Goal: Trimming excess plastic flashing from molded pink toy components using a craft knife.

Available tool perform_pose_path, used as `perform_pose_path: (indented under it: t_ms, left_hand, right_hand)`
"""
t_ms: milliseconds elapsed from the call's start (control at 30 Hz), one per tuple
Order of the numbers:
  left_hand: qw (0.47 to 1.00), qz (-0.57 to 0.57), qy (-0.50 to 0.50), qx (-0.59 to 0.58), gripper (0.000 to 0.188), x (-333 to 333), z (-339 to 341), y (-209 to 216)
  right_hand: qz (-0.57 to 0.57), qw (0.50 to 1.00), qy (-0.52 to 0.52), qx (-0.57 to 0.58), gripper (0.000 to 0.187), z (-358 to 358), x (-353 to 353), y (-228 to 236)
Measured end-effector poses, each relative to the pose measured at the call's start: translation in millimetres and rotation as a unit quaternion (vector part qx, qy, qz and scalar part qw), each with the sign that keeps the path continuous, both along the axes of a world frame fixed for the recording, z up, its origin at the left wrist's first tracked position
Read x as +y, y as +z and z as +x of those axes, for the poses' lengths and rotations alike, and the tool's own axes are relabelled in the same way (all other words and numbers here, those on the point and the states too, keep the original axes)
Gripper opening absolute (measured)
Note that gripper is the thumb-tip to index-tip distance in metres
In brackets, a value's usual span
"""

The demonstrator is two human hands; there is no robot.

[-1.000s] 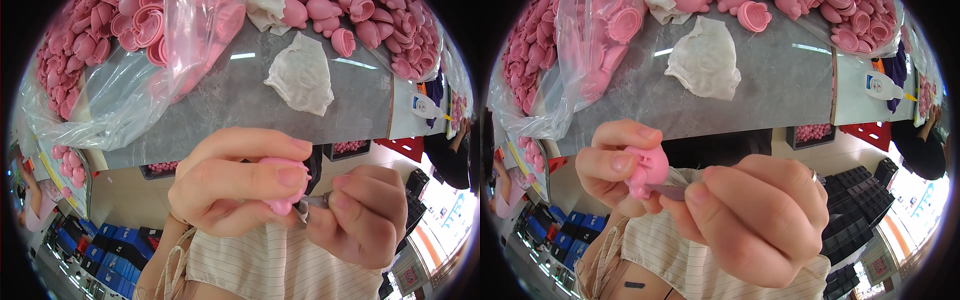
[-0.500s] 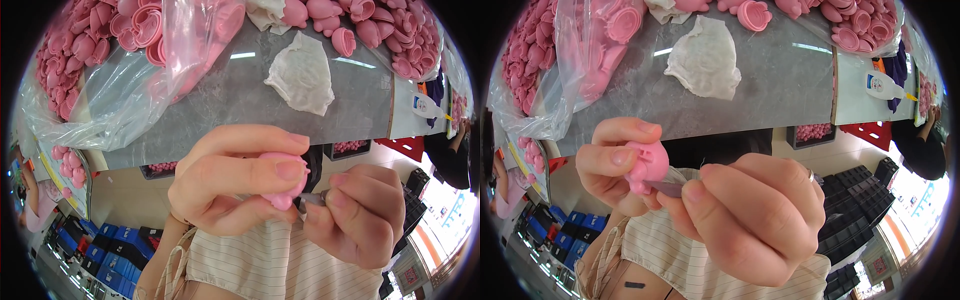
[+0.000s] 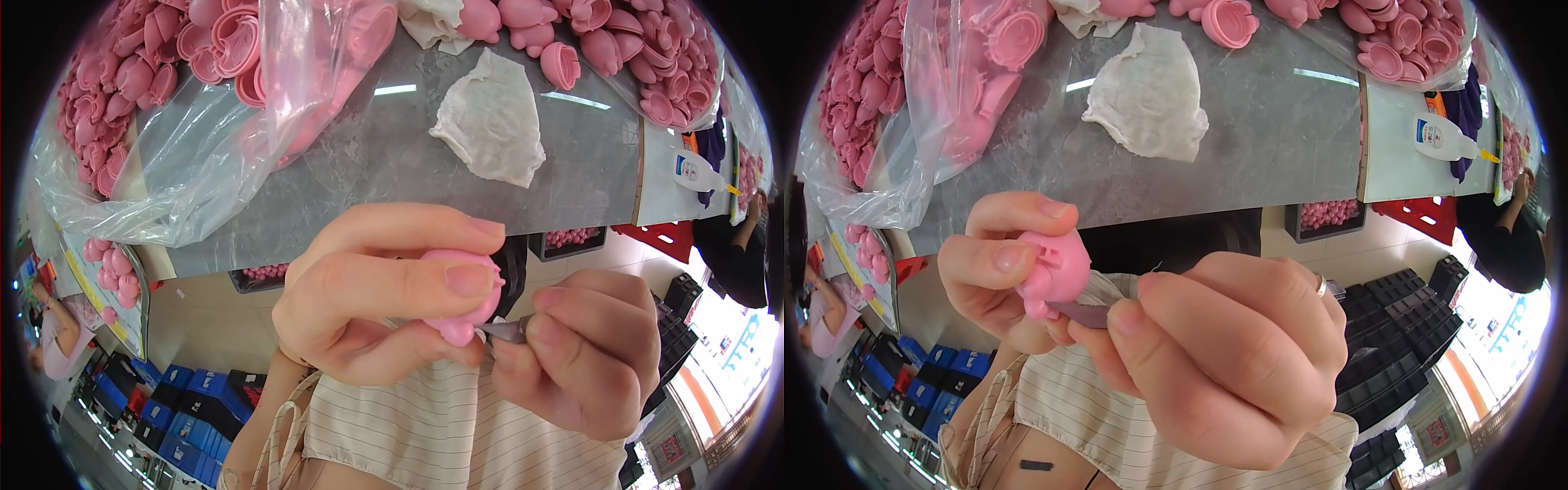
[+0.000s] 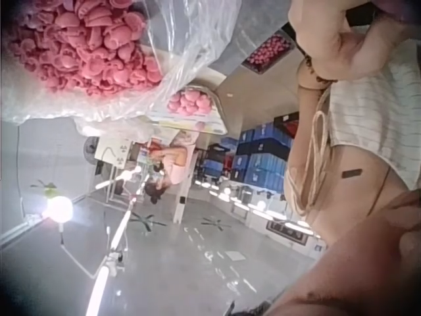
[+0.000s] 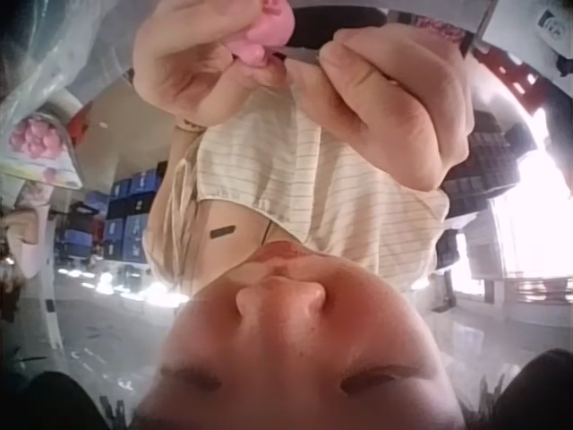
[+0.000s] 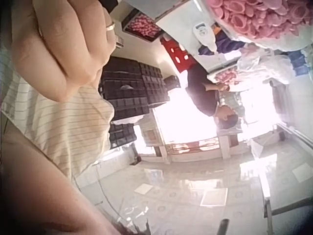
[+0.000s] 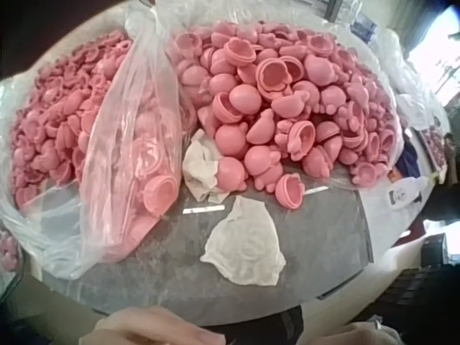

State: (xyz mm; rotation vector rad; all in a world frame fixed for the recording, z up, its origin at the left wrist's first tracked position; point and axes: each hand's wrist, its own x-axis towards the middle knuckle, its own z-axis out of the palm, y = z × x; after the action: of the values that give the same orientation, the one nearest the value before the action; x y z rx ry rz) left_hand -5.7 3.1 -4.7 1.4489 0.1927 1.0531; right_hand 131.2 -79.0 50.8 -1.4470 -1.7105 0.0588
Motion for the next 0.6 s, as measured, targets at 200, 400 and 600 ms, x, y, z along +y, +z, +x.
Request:
perform_pose_path:
  t_ms: [200, 400, 600]
  left_hand:
    - [0.999, 0.029, -0.009, 0.024, 0.046, 4.4, -2.8, -0.2]
    - [0.999, 0.002, -0.041, -0.034, 0.049, 5.0, 2.3, -4.5]
    - [0.997, -0.025, -0.054, -0.048, 0.049, 2.8, 3.5, -5.9]
  right_hand:
    - [0.003, 1.0, -0.017, -0.011, 0.024, 1.3, 3.5, -2.1]
    - [0.008, 1.0, -0.001, 0.014, 0.023, 0.2, 1.2, -1.0]
    - [-0.019, 1.0, 0.001, 0.004, 0.023, 2.4, -0.2, -0.5]
